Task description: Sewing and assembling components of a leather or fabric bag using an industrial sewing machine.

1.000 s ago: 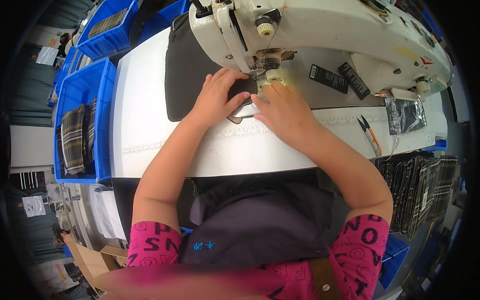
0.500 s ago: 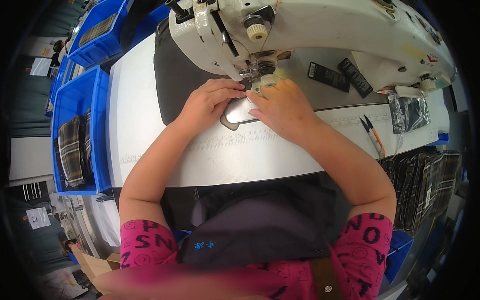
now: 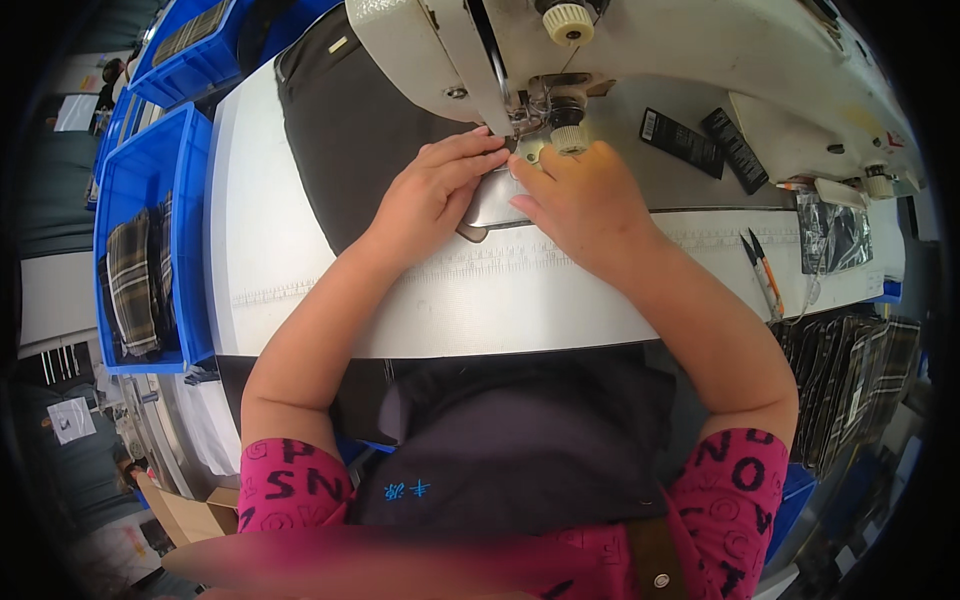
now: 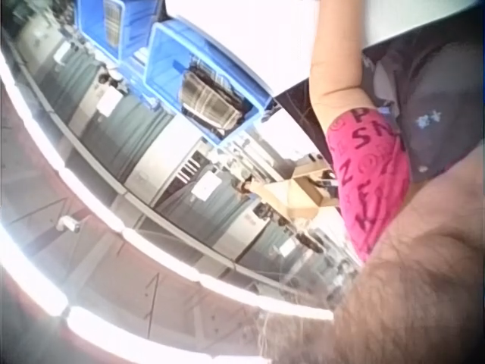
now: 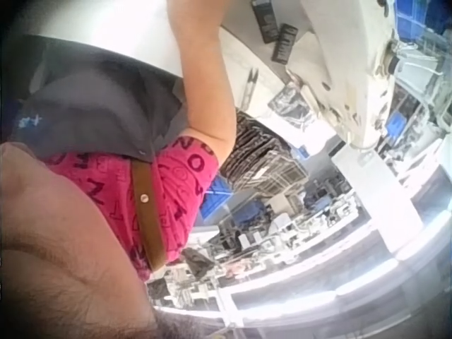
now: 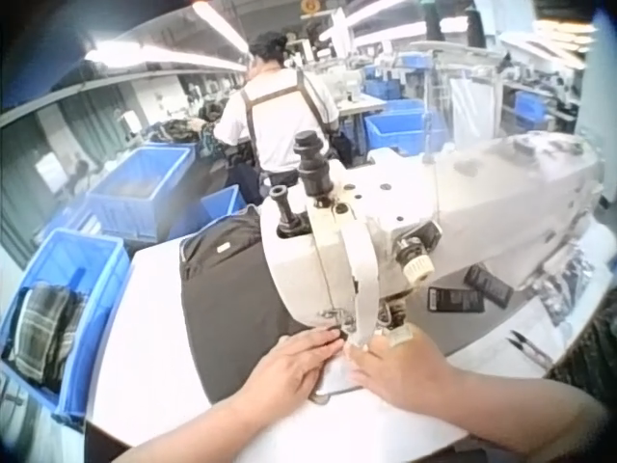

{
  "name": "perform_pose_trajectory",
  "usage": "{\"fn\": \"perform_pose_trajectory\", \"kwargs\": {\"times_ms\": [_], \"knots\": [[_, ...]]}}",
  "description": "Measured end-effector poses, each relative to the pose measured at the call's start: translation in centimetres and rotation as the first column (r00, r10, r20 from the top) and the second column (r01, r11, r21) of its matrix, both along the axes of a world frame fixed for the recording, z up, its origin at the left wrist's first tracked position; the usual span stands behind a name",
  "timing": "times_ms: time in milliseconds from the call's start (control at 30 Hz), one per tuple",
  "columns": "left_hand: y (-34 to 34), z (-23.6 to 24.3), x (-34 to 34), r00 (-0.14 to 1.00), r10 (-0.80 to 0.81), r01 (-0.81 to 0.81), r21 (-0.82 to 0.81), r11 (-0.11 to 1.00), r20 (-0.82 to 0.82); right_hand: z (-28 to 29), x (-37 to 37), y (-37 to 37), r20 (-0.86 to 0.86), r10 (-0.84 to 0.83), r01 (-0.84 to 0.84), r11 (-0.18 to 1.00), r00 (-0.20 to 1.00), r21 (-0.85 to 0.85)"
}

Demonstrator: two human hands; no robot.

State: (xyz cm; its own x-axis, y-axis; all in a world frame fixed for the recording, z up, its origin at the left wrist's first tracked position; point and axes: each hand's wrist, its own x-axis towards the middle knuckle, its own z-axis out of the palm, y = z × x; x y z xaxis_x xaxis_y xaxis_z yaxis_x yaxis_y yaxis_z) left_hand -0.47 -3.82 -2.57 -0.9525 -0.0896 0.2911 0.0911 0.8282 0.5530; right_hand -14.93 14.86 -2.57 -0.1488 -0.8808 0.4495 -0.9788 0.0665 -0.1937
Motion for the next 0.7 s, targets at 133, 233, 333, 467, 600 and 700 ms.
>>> {"fn": "perform_pose_trajectory", "kwargs": {"times_ms": [133,233,333,467,600,700], "knots": [[2.3,-0.1,0.3,0.990,0.103,-0.100,-0.026,0.995,0.101,-0.3,0.0,-0.2,-0.001,-0.008,0.008,1.000,1.000,-0.024],[4.2,0.2,0.3,0.977,0.162,-0.159,-0.034,0.987,0.137,-0.7,-0.2,-0.2,0.028,-0.015,0.016,0.999,0.999,-0.051],[5.5,0.4,0.3,0.961,0.212,-0.207,-0.051,0.977,0.177,-1.0,-0.3,-0.1,0.023,-0.031,0.032,0.998,0.999,-0.056],[5.5,0.2,0.6,0.971,0.218,-0.215,-0.046,0.976,0.098,-0.9,-0.4,0.1,0.000,-0.022,0.022,0.998,1.000,-0.051],[4.7,-0.2,1.1,0.972,0.226,-0.231,-0.100,0.968,-0.061,-0.4,-0.2,0.4,0.012,-0.013,0.014,0.998,1.000,-0.056],[5.9,0.3,1.1,0.953,0.298,-0.300,-0.027,0.954,-0.050,-0.5,-0.2,0.4,0.020,-0.015,0.016,0.999,1.000,-0.038]]}}
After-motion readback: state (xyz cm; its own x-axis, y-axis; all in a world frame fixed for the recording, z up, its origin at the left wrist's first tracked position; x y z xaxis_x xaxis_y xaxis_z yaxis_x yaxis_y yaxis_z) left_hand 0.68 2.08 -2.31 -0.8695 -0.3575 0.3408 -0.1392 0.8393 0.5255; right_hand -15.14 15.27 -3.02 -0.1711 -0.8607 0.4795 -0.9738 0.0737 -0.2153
